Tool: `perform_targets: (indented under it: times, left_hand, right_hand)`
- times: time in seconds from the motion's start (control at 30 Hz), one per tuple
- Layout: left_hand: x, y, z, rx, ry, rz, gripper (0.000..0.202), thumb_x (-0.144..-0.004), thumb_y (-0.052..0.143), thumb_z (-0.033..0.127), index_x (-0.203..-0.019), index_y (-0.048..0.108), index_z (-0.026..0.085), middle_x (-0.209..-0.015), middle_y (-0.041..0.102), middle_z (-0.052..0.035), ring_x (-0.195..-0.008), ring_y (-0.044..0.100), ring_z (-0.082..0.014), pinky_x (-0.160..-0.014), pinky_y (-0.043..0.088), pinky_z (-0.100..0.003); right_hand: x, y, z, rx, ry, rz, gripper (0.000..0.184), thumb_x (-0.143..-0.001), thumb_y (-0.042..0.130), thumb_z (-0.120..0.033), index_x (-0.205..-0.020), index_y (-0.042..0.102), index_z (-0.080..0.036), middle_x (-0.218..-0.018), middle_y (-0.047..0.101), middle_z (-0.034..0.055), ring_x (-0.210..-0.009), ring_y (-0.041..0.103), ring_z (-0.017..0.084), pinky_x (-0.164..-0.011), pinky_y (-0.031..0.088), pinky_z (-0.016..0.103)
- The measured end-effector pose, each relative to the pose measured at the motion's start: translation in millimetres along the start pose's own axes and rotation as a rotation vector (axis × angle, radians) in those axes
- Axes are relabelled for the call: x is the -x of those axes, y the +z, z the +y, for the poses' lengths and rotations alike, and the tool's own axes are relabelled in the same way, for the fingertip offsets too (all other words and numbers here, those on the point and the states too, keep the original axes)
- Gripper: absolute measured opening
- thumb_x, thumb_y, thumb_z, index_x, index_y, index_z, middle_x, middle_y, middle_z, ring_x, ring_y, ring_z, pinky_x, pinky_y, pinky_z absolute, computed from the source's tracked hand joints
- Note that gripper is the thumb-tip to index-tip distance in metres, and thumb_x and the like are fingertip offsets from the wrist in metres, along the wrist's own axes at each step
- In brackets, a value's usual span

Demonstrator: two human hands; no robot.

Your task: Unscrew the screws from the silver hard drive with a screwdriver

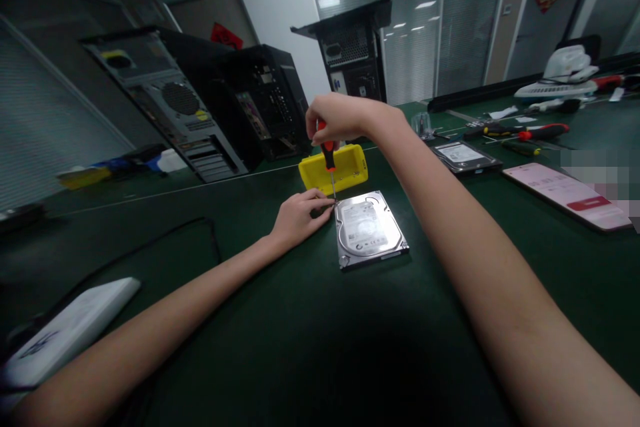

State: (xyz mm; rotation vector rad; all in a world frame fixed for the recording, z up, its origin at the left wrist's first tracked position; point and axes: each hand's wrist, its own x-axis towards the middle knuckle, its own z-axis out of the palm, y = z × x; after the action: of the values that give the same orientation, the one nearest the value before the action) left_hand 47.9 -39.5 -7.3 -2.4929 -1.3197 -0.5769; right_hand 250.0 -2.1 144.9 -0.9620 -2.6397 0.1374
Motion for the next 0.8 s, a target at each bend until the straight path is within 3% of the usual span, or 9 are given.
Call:
perform_targets:
  times: [0.43,0.8]
  left_hand:
    - [1,2.6,-1,-0.002,0.003,0.015,0.024,-0.086,0.052,0.031,-0.099,0.069,0.022,-0.092,0.064,-0.0031,-0.072,0.055,-0.0143,-0.067,0.040,-0.029]
    - [0,1.9,0,0.011,-0.018,0.009,0.024,-0.085,0.052,0.031,-0.099,0.069,0.022,-0.092,0.064,-0.0038,-0.073,0.057,-0.0146,-0.067,0.042,-0.029]
  right_hand:
    - [-3,4,-3,0.019,-0.012,0.008,0.030,-0.079,0.058,-0.025,-0.105,0.065,-0.013,-0.099,0.066,0.0084,-0.083,0.062,0.015,-0.071,0.046,0.027]
    - [-6,12,-5,-0.094,-0.066,0.060,0.026,-0.079,0.058,-0.023,-0.101,0.065,-0.010,-0.091,0.066,0.0091,-0.077,0.061,0.014,-0.067,0.045,0.027]
